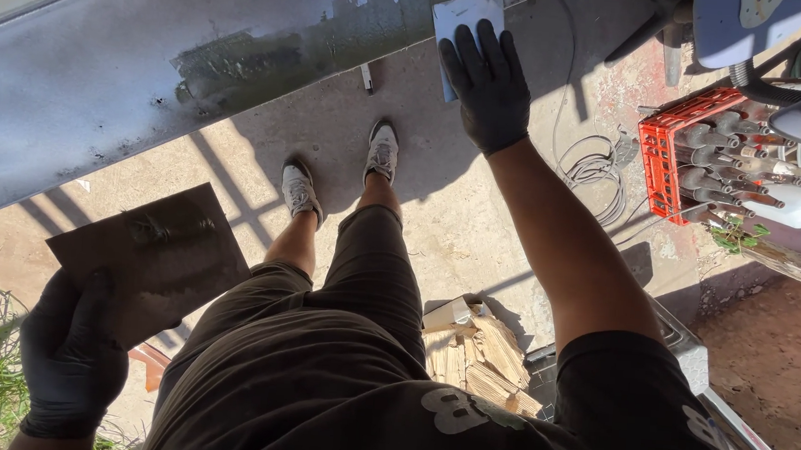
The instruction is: The person applies a green filler substance to a metal surface using a putty knife and a metal trowel. They repeatedly scoop the filler from the trowel and spread it onto the surface, smoothing it out with the putty knife.
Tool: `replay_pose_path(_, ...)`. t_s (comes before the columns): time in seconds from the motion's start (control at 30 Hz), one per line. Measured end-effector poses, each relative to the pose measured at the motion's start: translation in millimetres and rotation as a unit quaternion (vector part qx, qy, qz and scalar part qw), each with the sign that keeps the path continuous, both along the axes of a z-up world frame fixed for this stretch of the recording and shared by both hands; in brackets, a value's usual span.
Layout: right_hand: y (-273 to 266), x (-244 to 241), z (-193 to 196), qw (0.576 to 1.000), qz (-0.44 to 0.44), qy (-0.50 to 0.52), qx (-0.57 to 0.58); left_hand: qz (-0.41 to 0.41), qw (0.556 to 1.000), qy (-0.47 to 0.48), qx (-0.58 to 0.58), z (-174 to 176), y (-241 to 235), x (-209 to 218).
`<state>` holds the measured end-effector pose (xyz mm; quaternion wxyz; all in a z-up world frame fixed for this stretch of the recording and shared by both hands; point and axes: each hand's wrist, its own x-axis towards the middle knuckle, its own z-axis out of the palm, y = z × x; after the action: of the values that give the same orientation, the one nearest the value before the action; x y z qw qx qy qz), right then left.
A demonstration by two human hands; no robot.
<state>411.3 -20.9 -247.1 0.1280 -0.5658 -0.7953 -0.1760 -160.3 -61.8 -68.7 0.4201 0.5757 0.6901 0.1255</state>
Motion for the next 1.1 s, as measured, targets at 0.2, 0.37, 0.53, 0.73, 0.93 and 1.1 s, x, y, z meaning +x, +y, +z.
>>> replay_pose_path(0.2, -37.3, 0.5, -11.1, 1.000, 0.001, 0.005, 0.012, -0.010, 1.000, 0.020, -0.010, -6.7, -3.0, -11.5)
replay_pose_path(0.37, -79.9, -2.1, -0.7, 0.995, -0.007, 0.081, -0.059, -0.001, 1.000, 0.017, -0.020, -1.3, -0.9, -5.5)
replay_pose_path(0.53, -62.5, 3.3, 41.3, 0.997, -0.037, 0.061, -0.027, -0.081, 0.994, 0.034, 0.070, -15.0, -4.1, -17.6)
replay_pose_path(0.73, 7.7, 27.3, 40.4, 0.999, -0.011, 0.041, 0.004, -0.088, 0.993, 0.048, 0.066, -19.1, -1.1, -21.4)
replay_pose_path(0.93, 6.5, 23.7, 14.5, 0.998, -0.002, 0.021, 0.057, 0.002, 1.000, 0.008, -0.003, 4.0, 3.6, -6.8)
replay_pose_path(1.1, -15.5, 23.1, -14.9, 0.997, -0.025, 0.027, 0.068, 0.004, 0.997, 0.070, -0.026, 19.9, 7.5, 3.1)
